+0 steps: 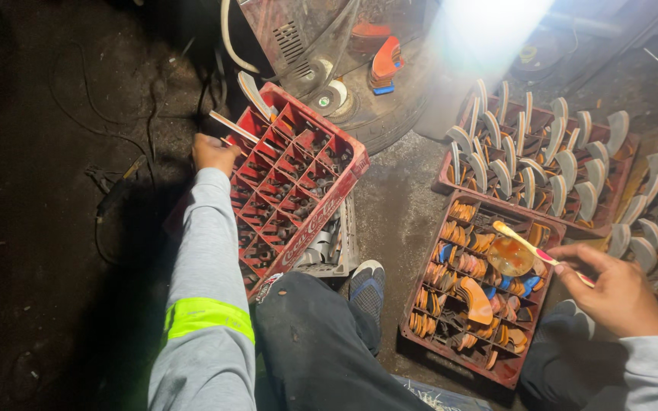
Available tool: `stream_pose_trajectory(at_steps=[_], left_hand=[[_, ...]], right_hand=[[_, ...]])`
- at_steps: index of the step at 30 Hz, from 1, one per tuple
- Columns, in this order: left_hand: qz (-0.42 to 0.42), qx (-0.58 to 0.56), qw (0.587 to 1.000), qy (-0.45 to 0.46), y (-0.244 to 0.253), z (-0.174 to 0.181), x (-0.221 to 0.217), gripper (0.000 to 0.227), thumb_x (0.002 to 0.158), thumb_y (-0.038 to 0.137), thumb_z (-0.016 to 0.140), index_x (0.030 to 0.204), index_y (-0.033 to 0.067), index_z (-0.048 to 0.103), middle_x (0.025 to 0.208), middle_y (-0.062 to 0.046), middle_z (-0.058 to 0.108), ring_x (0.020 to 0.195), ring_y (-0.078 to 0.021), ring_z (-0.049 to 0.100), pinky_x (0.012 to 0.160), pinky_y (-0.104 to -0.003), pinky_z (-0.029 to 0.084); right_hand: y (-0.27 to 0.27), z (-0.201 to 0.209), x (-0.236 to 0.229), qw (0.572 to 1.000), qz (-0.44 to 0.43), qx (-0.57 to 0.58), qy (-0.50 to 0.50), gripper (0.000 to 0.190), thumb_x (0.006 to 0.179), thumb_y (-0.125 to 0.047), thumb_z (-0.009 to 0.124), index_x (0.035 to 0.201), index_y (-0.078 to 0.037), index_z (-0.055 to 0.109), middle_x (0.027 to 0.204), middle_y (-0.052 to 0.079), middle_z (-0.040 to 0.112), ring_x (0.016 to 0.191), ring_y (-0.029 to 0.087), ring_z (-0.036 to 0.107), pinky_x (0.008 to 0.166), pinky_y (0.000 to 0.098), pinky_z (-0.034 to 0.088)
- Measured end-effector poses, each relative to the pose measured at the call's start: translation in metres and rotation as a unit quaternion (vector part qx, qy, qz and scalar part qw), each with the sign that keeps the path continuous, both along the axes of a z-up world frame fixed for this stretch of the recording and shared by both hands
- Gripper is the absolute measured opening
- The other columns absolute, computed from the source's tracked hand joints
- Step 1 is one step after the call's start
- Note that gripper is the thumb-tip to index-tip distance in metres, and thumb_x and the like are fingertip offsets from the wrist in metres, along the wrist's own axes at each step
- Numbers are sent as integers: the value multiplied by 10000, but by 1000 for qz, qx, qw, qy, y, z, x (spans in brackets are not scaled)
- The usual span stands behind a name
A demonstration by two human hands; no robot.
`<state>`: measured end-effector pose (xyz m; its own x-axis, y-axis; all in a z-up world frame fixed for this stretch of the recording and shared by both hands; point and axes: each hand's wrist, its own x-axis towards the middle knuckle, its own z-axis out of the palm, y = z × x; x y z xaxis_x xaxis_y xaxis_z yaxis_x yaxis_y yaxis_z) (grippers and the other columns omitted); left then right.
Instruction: The person sits on the floor and applies a brown liquid to curved wooden parts using a brush. They pick up parts from a crate, apply the liquid, and place them into a red crate.
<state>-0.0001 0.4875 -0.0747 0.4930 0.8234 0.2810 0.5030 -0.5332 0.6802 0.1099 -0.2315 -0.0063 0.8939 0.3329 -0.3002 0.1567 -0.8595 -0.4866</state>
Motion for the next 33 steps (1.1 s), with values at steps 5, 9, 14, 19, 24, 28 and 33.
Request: stream_pose_trajectory(at_steps=[5, 9, 14, 19, 24, 28, 33], left_hand=[[13, -92, 986, 138, -15, 22, 5, 282, 696, 152, 909, 843, 14, 712, 893, -169, 750, 867, -295, 743, 857, -383, 581], [20, -27, 985, 169, -25, 24, 10, 235, 700, 170, 926, 796, 24, 768, 872, -159, 775, 993, -343, 670, 1075, -420, 421], [24, -5, 984, 178, -29, 22, 9, 214, 755, 187, 881, 834, 32, 756, 917, -184, 761, 1057, -369, 640, 1090, -440, 397], [-7, 89, 988, 123, -66, 48, -2, 154, 799, 165, 850, 829, 49, 754, 885, -138, 766, 921, -358, 650, 955, -458, 489], [-214, 53, 969, 110, -154, 62, -29, 84, 862, 161, 713, 824, 117, 773, 784, -109, 753, 720, -255, 747, 691, -376, 591], [-356, -95, 856, 362, -237, -3, -72, 148, 822, 181, 701, 856, 75, 799, 864, -191, 765, 834, -356, 754, 817, -429, 587], [-226, -24, 907, 354, -261, -106, -94, 357, 787, 91, 628, 1106, -59, 685, 1136, -321, 675, 1097, -482, 636, 973, -520, 493]], right_hand=[[6, 4, -1, 1000, 7, 21, -3, 262, 927, -367, 718, 1161, -259, 765, 429, 96, 523, 405, 187, 508, 496, 375, 446], [6, 4, -2, 999, 5, 34, 7, 286, 903, -333, 693, 1167, -246, 763, 556, 76, 605, 458, 181, 572, 542, 366, 496], [5, 2, -1, 1000, 5, 19, 9, 284, 931, -354, 718, 1188, -245, 768, 677, 73, 669, 551, 196, 621, 608, 369, 536], [1, 4, -2, 999, 11, 37, 0, 303, 909, -325, 689, 1185, -230, 769, 737, 78, 701, 631, 204, 654, 656, 365, 554], [-2, 5, -4, 984, 56, 151, -71, 281, 933, -310, 670, 1180, -197, 740, 870, 46, 782, 717, 146, 712, 725, 327, 551], [3, 13, -7, 995, 19, 92, -38, 300, 925, -298, 671, 1200, -205, 746, 840, 70, 774, 588, 199, 671, 619, 368, 523], [10, 26, -11, 999, -1, 45, -10, 301, 968, -306, 661, 1241, -226, 761, 763, 147, 691, 576, 269, 645, 606, 393, 514]])
